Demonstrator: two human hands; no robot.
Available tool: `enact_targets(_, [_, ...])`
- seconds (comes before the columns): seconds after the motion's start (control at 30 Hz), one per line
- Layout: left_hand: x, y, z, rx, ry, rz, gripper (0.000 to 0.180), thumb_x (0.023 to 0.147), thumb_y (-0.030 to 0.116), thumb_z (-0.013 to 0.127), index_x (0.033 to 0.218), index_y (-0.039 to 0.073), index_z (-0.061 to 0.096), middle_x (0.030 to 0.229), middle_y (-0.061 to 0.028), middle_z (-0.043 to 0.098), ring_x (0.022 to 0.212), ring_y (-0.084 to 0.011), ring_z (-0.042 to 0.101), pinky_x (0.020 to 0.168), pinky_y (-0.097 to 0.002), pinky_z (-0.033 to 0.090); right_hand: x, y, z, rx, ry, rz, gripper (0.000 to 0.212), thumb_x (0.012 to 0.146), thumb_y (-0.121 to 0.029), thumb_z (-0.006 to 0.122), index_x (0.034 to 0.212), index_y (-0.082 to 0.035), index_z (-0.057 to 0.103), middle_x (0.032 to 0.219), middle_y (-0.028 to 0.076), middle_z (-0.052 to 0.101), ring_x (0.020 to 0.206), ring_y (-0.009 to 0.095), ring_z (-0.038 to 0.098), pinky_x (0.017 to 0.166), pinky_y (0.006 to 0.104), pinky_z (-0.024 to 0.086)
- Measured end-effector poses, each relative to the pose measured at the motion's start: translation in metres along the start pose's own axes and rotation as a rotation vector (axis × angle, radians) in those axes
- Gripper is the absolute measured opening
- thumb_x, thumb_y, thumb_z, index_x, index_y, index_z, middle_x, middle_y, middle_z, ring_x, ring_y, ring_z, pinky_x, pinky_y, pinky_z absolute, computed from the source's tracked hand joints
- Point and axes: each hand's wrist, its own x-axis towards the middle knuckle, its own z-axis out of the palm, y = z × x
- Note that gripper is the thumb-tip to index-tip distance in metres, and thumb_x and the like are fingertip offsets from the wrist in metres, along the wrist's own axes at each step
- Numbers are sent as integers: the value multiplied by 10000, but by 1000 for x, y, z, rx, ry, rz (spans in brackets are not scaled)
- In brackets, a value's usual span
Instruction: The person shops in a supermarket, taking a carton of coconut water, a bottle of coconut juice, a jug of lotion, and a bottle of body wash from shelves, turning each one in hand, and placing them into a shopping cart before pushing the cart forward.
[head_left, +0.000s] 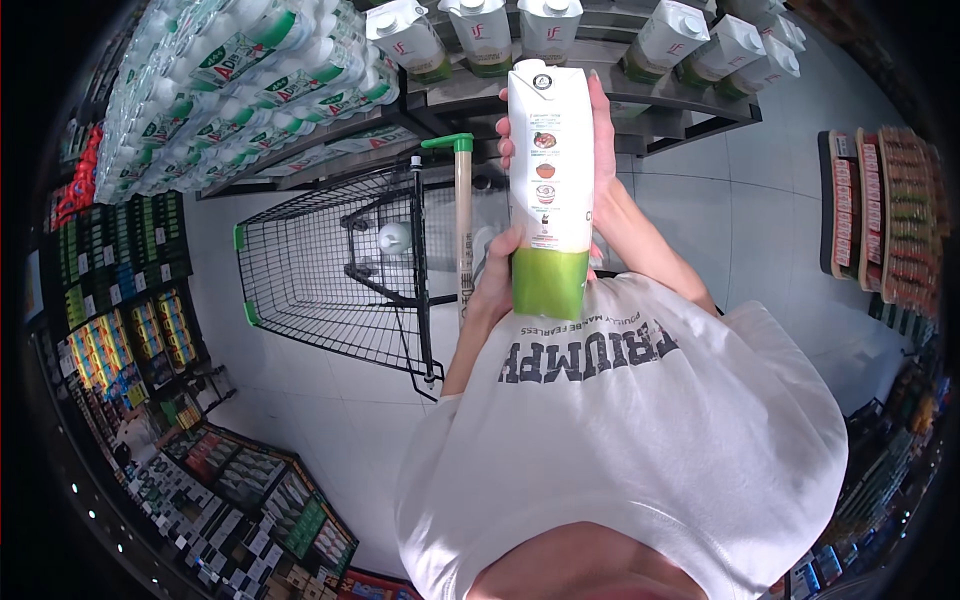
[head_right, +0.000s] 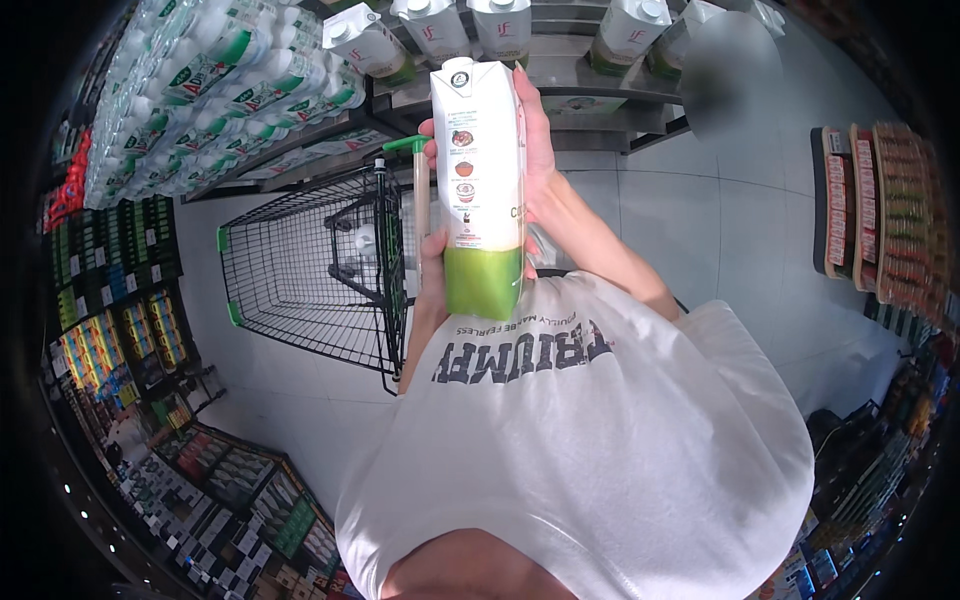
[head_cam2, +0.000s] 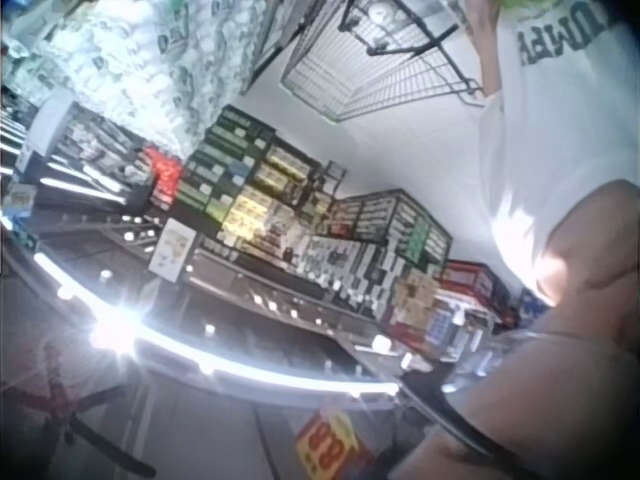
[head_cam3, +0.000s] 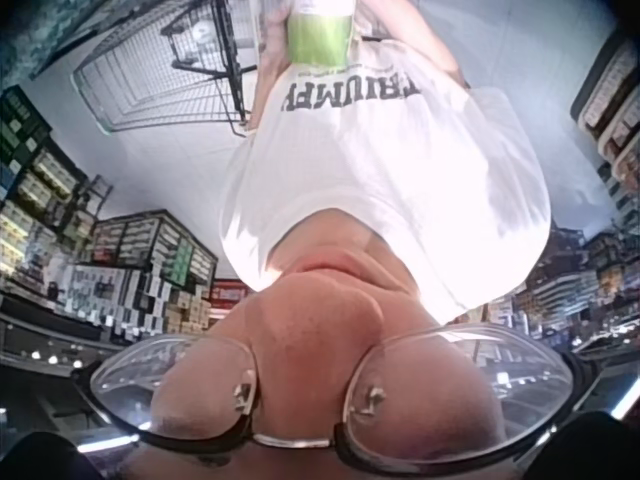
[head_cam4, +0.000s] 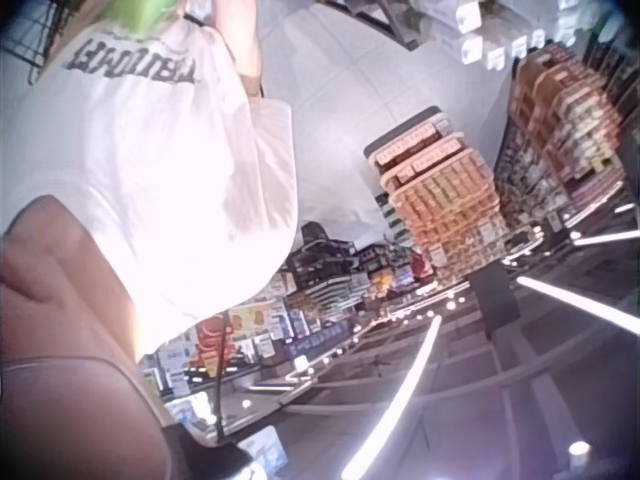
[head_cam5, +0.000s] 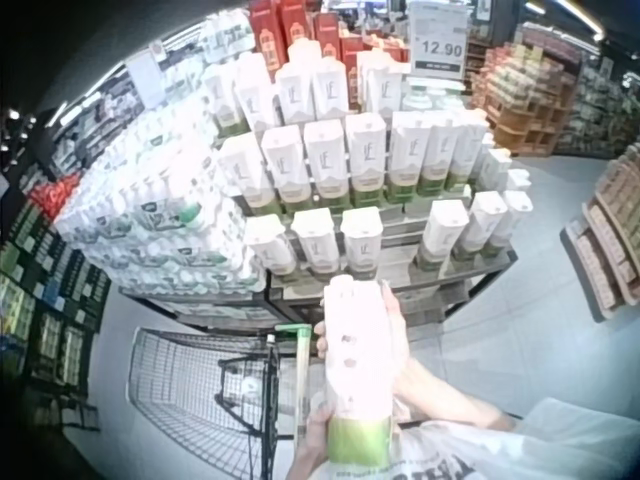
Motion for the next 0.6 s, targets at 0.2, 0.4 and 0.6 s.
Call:
enact_targets(0.2, [-8, -4, -14, 173, 468, 35, 664, 1005, 473, 507, 1425, -39, 454, 1336, -185, 598, 1168, -261, 636, 993, -392, 522, 0, -10, 32, -532, 440, -71, 720, 965, -640, 530, 1301, -6, 585, 1115, 188, 688, 957, 283, 700, 875, 420, 569])
enact_targets(0.4, [-8, -7, -30, 383, 358, 188, 764, 942, 534, 623, 1417, -41, 455, 1244, -178, 636, 1090, -259, 669, 920, -392, 556, 5, -5, 60, -978, 706, -262, 545, 937, -485, 691, 1242, -37, 640, 1115, 79, 716, 989, 125, 699, 861, 318, 575])
enact_targets(0.6, [-8, -12, -11, 167, 295, 155, 893, 930, 698, 470, 1370, -79, 490, 1146, -258, 663, 873, -335, 727, 750, -407, 602, 8, -17, 6, -530, 537, -181, 595, 969, -468, 625, 1323, 8, 591, 1186, 199, 694, 1082, 311, 694, 926, 439, 573])
